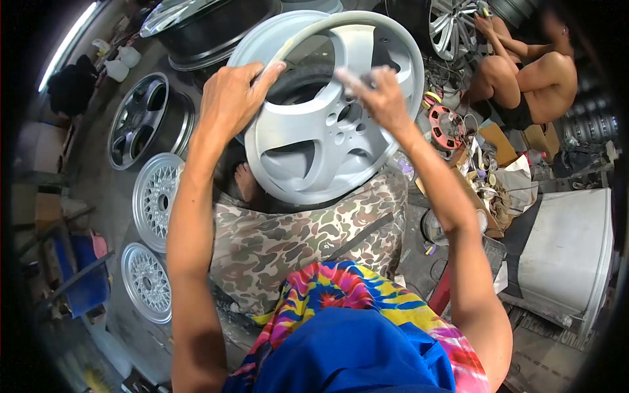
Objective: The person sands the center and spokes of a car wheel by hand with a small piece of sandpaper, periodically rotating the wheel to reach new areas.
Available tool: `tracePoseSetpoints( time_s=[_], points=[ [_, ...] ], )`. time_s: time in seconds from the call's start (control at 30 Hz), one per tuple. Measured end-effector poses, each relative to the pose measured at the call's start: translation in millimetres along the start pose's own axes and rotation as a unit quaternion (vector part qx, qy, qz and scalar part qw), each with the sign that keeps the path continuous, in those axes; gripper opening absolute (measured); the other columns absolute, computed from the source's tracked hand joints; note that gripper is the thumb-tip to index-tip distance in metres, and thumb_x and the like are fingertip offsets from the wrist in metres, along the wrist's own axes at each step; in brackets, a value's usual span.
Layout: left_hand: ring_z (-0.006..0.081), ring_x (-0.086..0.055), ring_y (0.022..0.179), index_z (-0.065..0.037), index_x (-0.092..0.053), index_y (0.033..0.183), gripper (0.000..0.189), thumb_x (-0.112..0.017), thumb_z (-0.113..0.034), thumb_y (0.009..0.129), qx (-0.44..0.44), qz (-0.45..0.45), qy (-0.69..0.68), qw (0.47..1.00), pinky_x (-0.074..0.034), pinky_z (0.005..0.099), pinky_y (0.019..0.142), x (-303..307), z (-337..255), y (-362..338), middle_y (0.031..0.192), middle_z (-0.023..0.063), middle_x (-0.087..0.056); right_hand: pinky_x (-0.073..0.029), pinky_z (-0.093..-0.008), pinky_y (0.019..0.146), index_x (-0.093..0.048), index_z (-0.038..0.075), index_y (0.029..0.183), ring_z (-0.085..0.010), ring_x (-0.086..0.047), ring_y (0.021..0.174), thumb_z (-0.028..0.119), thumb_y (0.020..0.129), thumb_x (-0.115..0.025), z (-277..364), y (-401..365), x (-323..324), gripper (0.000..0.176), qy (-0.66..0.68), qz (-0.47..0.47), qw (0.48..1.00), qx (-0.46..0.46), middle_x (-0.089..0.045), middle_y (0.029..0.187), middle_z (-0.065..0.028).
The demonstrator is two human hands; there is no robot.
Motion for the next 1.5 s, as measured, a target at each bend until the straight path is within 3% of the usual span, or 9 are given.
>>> tracePoseSetpoints(
  time_s=[0.17,0.33,0.43,0.73,0.87,1.0,1.23,1.47,1.5],
  points=[
    [0.0367,-0.040,0.056,0.003,-0.065,0.079,0.056,-0.059,-0.048,0.102,0.048,0.036,-0.008,0.998,-0.041,0.0434,0.058,-11,11,-19,0.063,0.0232,-0.049,-0.043,-0.0404,0.076,-0.064,0.019,0.141,-0.0282,-0.048,0.081,0.016,0.092,-0.071,95,-44,-35,0.050,0.230,-0.012,0.914,-0.335,-0.044,0.088,-0.0109],
    [0.0507,-0.063,0.074,0.002,-0.072,0.084,0.057,-0.054,-0.049,0.103,0.125,0.068,0.001,0.990,-0.048,0.0527,0.069,-11,12,-61,0.071,0.0312,-0.061,-0.046,-0.0340,0.077,-0.068,0.009,0.135,-0.0210,-0.051,0.085,0.019,0.105,-0.056,112,-66,-3,0.034,0.288,-0.048,0.855,-0.429,-0.048,0.089,-0.0077],
    [0.0520,-0.062,0.073,0.006,-0.069,0.079,0.062,-0.053,-0.048,0.104,0.169,0.095,-0.022,0.981,-0.047,0.0533,0.067,-30,27,-98,0.071,0.0331,-0.060,-0.047,-0.0326,0.071,-0.074,0.003,0.117,-0.0140,-0.055,0.078,0.027,0.110,-0.047,69,-164,-20,0.036,0.284,-0.158,0.648,-0.689,-0.059,0.084,-0.0027],
    [0.0460,-0.056,0.055,0.009,-0.061,0.067,0.066,-0.050,-0.043,0.107,0.191,0.040,-0.065,0.979,-0.042,0.0524,0.058,-63,29,-140,0.059,0.0292,-0.054,-0.050,-0.0343,0.074,-0.073,-0.001,0.106,-0.0182,-0.063,0.074,0.036,0.109,-0.048,157,-182,-52,0.045,0.307,0.087,0.686,-0.654,-0.069,0.078,-0.0095],
    [0.0433,-0.054,0.052,0.007,-0.063,0.067,0.063,-0.053,-0.042,0.106,0.185,0.009,-0.075,0.980,-0.041,0.0509,0.056,-62,29,-136,0.057,0.0276,-0.053,-0.052,-0.0335,0.075,-0.067,-0.002,0.099,-0.0179,-0.064,0.075,0.041,0.110,-0.045,172,-186,-65,0.050,0.422,0.062,0.537,-0.728,-0.069,0.087,-0.0100],
    [0.0446,-0.056,0.053,0.004,-0.064,0.065,0.057,-0.059,-0.038,0.103,0.135,-0.012,-0.030,0.990,-0.041,0.0509,0.055,-47,6,-117,0.058,0.0270,-0.055,-0.051,-0.0341,0.069,-0.064,-0.004,0.088,-0.0171,-0.059,0.070,0.040,0.111,-0.042,172,-162,-47,0.054,0.440,0.006,0.508,-0.740,-0.062,0.079,-0.0067],
    [0.0445,-0.055,0.051,-0.001,-0.065,0.060,0.051,-0.068,-0.037,0.096,0.047,-0.010,0.006,0.999,-0.041,0.0494,0.050,-14,-57,-46,0.054,0.0241,-0.053,-0.059,-0.0344,0.084,-0.065,-0.008,0.123,-0.0229,-0.071,0.083,0.040,0.109,-0.048,179,-143,-5,0.052,0.513,-0.021,0.367,-0.776,-0.073,0.107,-0.0134],
    [0.0345,-0.053,0.049,-0.002,-0.053,0.062,0.049,-0.075,-0.034,0.092,0.035,-0.094,-0.021,0.995,-0.042,0.0427,0.052,2,-65,-13,0.054,0.0154,-0.052,-0.058,-0.0320,0.081,-0.068,-0.006,0.125,-0.0203,-0.071,0.088,0.033,0.110,-0.048,179,-153,3,0.046,0.582,-0.003,0.394,-0.711,-0.074,0.104,-0.0133],
    [0.0337,-0.056,0.054,-0.002,-0.056,0.068,0.043,-0.075,-0.033,0.092,0.010,-0.108,-0.048,0.993,-0.044,0.0416,0.055,6,-66,-3,0.061,0.0151,-0.057,-0.057,-0.0300,0.078,-0.070,-0.004,0.122,-0.0171,-0.070,0.085,0.031,0.109,-0.051,177,-159,5,0.042,0.542,0.023,0.464,-0.701,-0.074,0.100,-0.0111]
  ],
)
Point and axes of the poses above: each hand's wrist, its own y-axis towards the middle knuckle, its own x-axis out of the back of the hand, z = x × y, the point moved 4 cm from there along y, towards the middle knuckle
